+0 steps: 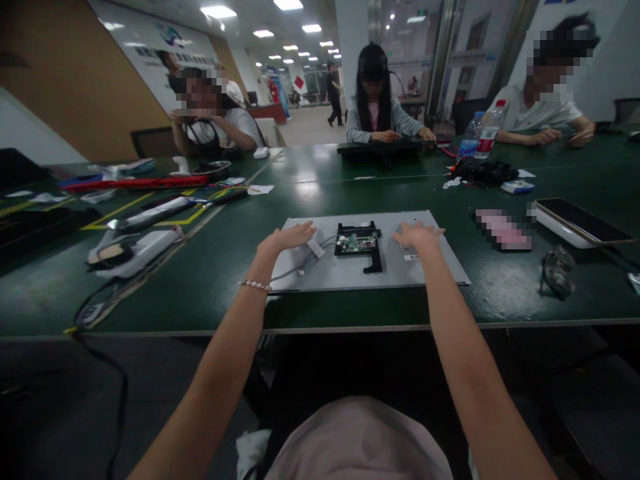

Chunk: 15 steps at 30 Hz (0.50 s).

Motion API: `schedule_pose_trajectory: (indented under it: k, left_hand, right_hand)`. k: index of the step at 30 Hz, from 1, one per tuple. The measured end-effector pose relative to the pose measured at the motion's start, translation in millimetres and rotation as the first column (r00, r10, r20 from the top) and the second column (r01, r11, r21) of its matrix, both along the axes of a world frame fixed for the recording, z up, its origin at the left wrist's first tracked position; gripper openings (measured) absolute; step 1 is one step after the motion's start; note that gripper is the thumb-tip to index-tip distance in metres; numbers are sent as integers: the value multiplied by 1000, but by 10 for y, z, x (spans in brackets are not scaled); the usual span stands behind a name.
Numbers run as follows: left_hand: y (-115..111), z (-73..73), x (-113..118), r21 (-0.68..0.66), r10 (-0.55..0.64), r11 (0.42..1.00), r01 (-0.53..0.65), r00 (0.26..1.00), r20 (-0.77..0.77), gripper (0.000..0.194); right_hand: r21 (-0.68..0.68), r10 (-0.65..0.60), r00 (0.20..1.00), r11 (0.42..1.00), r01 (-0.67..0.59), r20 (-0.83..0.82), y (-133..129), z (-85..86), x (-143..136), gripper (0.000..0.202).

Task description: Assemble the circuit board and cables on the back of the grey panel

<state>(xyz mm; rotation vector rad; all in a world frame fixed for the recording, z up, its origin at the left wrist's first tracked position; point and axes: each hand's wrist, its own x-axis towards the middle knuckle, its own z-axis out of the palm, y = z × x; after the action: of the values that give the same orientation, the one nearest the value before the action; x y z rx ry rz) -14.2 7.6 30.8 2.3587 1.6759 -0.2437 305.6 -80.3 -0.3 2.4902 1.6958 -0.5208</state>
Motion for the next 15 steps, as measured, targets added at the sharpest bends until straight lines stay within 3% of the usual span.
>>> schedule_pose_trajectory:
  k: [5,13,15]
  left_hand:
    - [-35,-14,5,10,78,997,-78,997,-8,63]
    - [37,-88,-163,169,278,946,-278,960,22,57]
    - [47,-76,-223,210,236,950,-231,972,2,56]
  right_hand:
    - [46,113,993,993,-112,-19,52,-77,-42,76]
    - [54,363,919,932,-359,-154,56,-89,-199,88]
    - [48,439,880,898,-438,-180,30,-55,-242,94]
